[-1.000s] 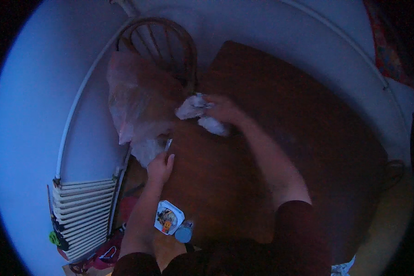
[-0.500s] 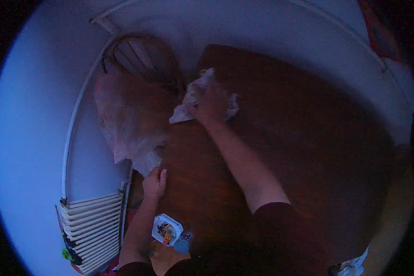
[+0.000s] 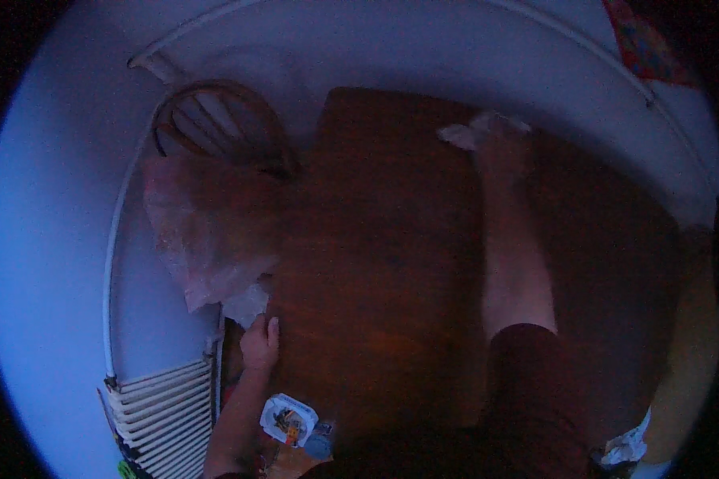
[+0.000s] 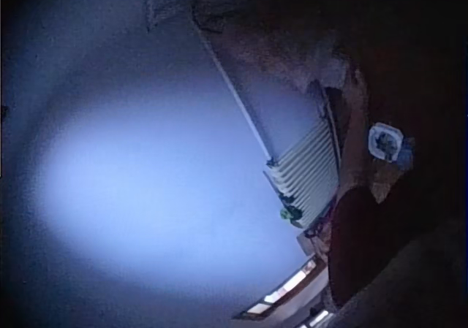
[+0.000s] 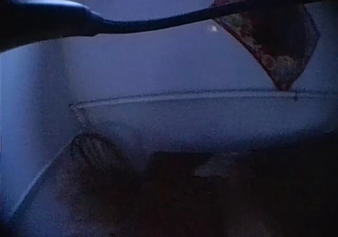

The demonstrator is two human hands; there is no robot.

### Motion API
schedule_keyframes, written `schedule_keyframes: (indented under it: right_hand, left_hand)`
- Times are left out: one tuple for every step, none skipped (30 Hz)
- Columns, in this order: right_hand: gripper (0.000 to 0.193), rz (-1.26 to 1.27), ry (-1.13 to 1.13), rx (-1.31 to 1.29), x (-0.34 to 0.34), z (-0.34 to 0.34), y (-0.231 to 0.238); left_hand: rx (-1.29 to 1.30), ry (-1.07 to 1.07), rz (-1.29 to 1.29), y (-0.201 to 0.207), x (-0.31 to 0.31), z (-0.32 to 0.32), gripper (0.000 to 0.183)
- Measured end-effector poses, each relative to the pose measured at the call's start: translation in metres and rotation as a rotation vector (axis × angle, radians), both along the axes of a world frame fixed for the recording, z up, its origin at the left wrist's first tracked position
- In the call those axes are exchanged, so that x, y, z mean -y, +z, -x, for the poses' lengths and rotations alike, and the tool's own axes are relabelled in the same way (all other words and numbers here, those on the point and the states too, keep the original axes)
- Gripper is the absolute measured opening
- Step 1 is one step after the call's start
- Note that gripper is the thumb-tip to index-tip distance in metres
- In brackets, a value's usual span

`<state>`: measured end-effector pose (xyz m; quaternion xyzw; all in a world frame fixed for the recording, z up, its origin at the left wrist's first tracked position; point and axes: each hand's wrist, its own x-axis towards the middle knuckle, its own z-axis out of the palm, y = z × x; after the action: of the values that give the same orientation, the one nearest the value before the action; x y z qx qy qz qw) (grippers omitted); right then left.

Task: The person wipes the surface of a wooden table using a white cloth. They move the cloth back and forth across the table, covering different areas and occasionally adjusting their grip. A small container with a blue lid is visible on the table but is not handled during the clip.

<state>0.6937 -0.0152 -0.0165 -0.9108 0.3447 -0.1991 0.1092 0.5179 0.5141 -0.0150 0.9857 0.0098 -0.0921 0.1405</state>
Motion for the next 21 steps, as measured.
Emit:
schedule_keyframes:
  right_hand:
    - [0.033,-0.010,0.074,0.032,-0.038,-0.016,-0.003]
    - [0.034,-0.033,0.167,0.070,-0.081,-0.030,-0.001]
    - [0.035,-0.070,0.267,0.107,-0.128,-0.045,-0.003]
    - [0.036,-0.116,0.385,0.158,-0.176,-0.057,-0.008]
    - [0.037,-0.159,0.486,0.217,-0.216,-0.069,-0.016]
    - [0.038,-0.211,0.586,0.299,-0.248,-0.080,-0.029]
    - [0.039,-0.253,0.685,0.361,-0.272,-0.084,-0.031]
    - [0.040,-0.290,0.760,0.400,-0.273,-0.089,-0.035]
    - [0.040,-0.320,0.832,0.380,-0.258,-0.094,-0.042]
    - [0.040,-0.372,0.921,0.361,-0.256,-0.096,-0.040]
    - [0.040,-0.378,0.915,0.302,-0.236,-0.096,-0.036]
    - [0.040,-0.334,0.805,0.219,-0.192,-0.091,-0.027]
    - [0.040,-0.276,0.680,0.154,-0.144,-0.084,-0.017]
    - [0.040,-0.216,0.531,0.118,-0.099,-0.075,-0.012]
    - [0.040,-0.166,0.394,0.095,-0.062,-0.069,-0.012]
    - [0.040,-0.115,0.249,0.074,-0.022,-0.060,-0.008]
    - [0.039,-0.111,0.159,0.065,-0.011,-0.061,-0.015]
    - [0.039,-0.093,0.101,0.057,-0.006,-0.060,-0.017]
    - [0.039,-0.070,0.082,0.057,-0.016,-0.064,-0.016]
    - [0.039,-0.040,0.093,0.067,-0.028,-0.065,-0.009]
    - [0.039,-0.039,0.157,0.082,-0.065,-0.075,-0.011]
  left_hand:
    - [0.004,0.000,0.026,0.000,-0.007,0.001,0.036]
    - [0.011,-0.009,0.064,0.000,-0.011,-0.001,0.036]
    - [0.061,-0.052,0.052,-0.003,-0.016,0.000,0.035]
    - [0.109,-0.097,0.040,-0.011,-0.022,0.002,0.035]
    - [0.155,-0.156,0.028,-0.014,-0.020,-0.002,0.035]
    - [0.115,-0.128,0.048,-0.011,-0.011,-0.004,0.035]
    - [0.070,-0.082,0.066,-0.005,-0.005,-0.003,0.034]
    - [0.024,-0.039,0.086,-0.001,-0.001,-0.003,0.034]
    - [0.030,-0.051,0.092,-0.001,0.003,-0.005,0.034]
    - [0.037,-0.039,0.084,0.002,-0.002,-0.003,0.033]
    - [0.044,-0.023,0.082,0.003,-0.008,0.001,0.033]
    - [0.045,-0.019,0.083,0.003,-0.010,0.001,0.033]
    - [0.047,-0.020,0.084,0.003,-0.010,0.001,0.033]
    - [0.050,-0.023,0.091,0.002,-0.007,0.003,0.032]
    - [0.048,-0.020,0.084,-0.001,-0.008,0.003,0.032]
    - [0.044,-0.028,0.081,-0.005,-0.005,0.002,0.032]
    - [0.041,-0.010,0.052,-0.005,-0.010,0.004,0.032]
    - [0.029,-0.010,0.066,-0.004,-0.009,0.004,0.031]
    - [0.019,-0.015,0.082,-0.003,-0.009,0.004,0.031]
    - [0.010,-0.040,0.113,-0.005,-0.004,0.000,0.031]
    - [0.031,-0.034,0.103,-0.003,-0.005,0.001,0.030]
